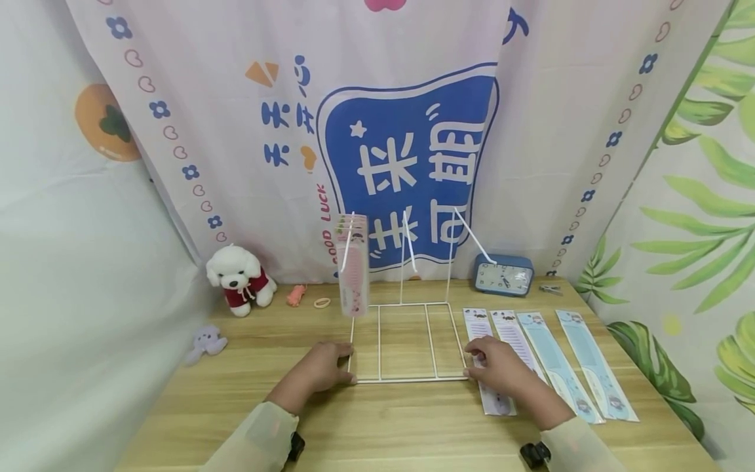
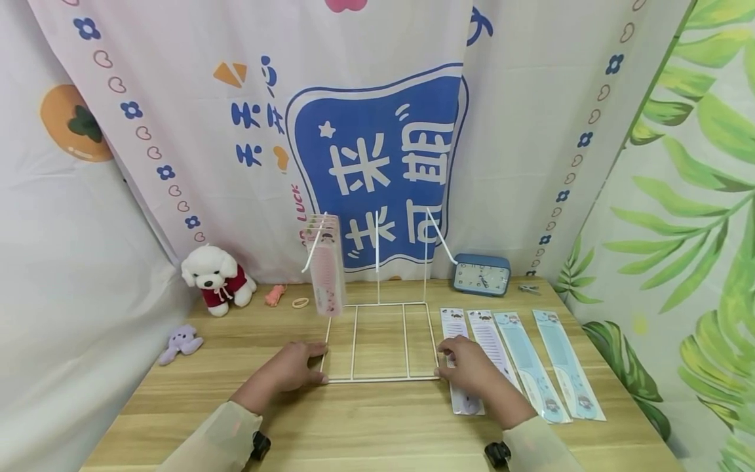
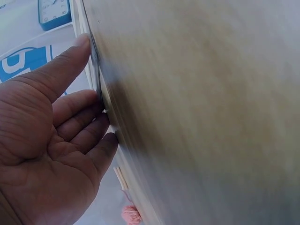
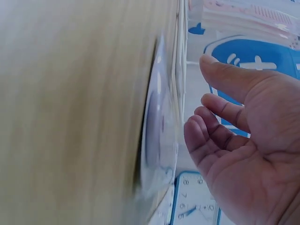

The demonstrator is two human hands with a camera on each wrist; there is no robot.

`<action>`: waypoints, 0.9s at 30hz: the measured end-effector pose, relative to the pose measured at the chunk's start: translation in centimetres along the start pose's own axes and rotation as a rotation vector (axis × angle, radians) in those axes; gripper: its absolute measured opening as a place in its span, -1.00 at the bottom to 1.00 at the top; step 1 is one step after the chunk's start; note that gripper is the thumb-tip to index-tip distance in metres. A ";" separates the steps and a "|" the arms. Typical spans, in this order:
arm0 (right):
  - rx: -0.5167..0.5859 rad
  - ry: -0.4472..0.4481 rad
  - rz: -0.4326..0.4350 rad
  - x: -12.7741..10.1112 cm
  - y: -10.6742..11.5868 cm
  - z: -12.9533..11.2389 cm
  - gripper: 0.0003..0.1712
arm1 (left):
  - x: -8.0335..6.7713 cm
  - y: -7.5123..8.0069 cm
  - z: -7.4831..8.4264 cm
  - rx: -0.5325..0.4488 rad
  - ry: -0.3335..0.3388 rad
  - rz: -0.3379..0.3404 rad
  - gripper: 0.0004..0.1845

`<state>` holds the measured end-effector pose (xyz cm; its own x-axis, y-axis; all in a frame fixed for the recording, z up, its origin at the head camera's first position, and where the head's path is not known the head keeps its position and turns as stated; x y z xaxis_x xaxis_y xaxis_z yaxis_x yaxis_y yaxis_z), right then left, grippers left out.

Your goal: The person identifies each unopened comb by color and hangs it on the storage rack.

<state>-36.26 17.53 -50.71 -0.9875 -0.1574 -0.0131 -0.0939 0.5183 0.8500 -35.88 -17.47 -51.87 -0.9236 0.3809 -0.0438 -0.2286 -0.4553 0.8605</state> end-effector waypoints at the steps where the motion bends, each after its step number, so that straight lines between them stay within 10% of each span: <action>1: 0.004 -0.010 0.010 -0.2 0.5 0.5 -0.52 | 0.0 0.0 0.0 0.001 -0.001 0.000 -0.24; 14: -0.080 -0.371 0.269 -3.5 11.0 15.0 -0.28 | 0.2 -0.1 -0.2 0.039 -0.021 0.007 -0.23; 20: -0.087 -0.605 0.149 -5.0 10.7 20.1 -0.15 | 0.1 0.0 -0.2 0.030 -0.018 0.006 -0.24; 27: -0.116 -0.670 0.051 -5.4 9.6 22.2 0.00 | 0.0 0.0 0.0 0.015 -0.016 0.011 -0.24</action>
<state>-34.69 42.01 -54.16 -0.8591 0.4392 -0.2627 -0.0675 0.4117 0.9088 -35.91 -17.47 -51.89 -0.9207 0.3893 -0.0264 -0.2141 -0.4476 0.8682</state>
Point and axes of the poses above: each hand's wrist, its own x-axis towards the middle knuckle, its own y-axis out of the back of the hand, z = x × y, the point moved 10 cm from there along x, towards the middle knuckle, and after that the axes turned 9 degrees about -y, right-handed, at the moved point
